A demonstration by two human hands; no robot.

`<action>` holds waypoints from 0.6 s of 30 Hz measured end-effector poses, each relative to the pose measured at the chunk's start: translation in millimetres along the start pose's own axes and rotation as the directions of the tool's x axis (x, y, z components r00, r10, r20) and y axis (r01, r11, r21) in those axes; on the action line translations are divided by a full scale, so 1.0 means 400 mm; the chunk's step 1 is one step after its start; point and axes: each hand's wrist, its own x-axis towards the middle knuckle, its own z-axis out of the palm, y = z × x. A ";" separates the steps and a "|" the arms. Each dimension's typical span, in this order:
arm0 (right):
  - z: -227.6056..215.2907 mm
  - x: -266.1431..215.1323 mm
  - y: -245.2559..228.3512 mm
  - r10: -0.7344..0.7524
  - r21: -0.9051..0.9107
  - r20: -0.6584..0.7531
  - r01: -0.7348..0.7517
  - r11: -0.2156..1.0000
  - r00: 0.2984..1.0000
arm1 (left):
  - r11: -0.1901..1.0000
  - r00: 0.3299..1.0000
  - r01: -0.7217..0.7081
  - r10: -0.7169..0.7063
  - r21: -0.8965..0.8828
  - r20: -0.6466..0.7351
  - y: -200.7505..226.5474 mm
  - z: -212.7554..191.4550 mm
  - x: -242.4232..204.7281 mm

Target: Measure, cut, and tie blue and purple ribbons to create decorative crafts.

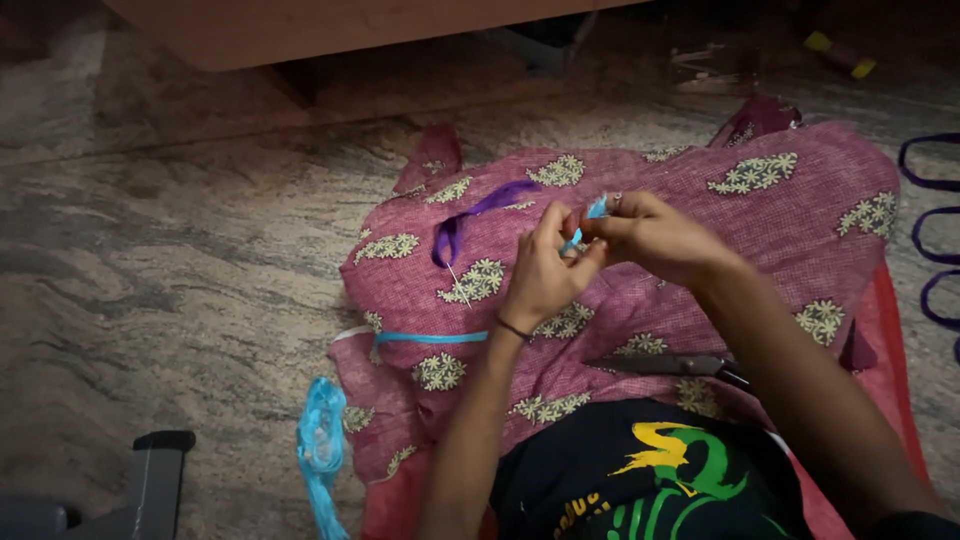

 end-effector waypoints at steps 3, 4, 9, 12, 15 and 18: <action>0.026 -0.016 -0.017 0.013 -0.128 -0.073 -0.023 0.991 0.997 | 0.954 0.999 0.012 -0.002 -0.300 0.034 -0.054 0.015 -0.001; 0.049 -0.034 -0.042 0.011 -0.131 -0.073 -0.020 0.991 0.997 | 0.954 0.999 0.009 0.001 -0.300 0.033 -0.068 0.012 -0.001; 0.095 -0.075 -0.058 0.111 -0.279 -0.249 -0.181 0.943 0.962 | 0.937 0.992 0.005 -0.048 -0.349 -0.114 -0.130 0.008 0.003; 0.039 -0.035 0.052 -0.040 -0.278 -0.154 -0.005 0.961 0.987 | 0.887 0.989 -0.017 -0.052 -0.462 -0.136 -0.084 -0.006 0.011; 0.047 -0.034 0.052 -0.098 -0.178 -0.186 0.064 0.982 0.978 | 0.891 0.966 0.055 -0.161 -0.450 -0.201 -0.072 -0.036 0.020; 0.068 -0.032 0.030 -0.051 -0.228 -0.238 -0.004 0.974 0.970 | 0.872 0.924 -0.107 -0.090 -0.478 -0.371 -0.121 -0.060 0.011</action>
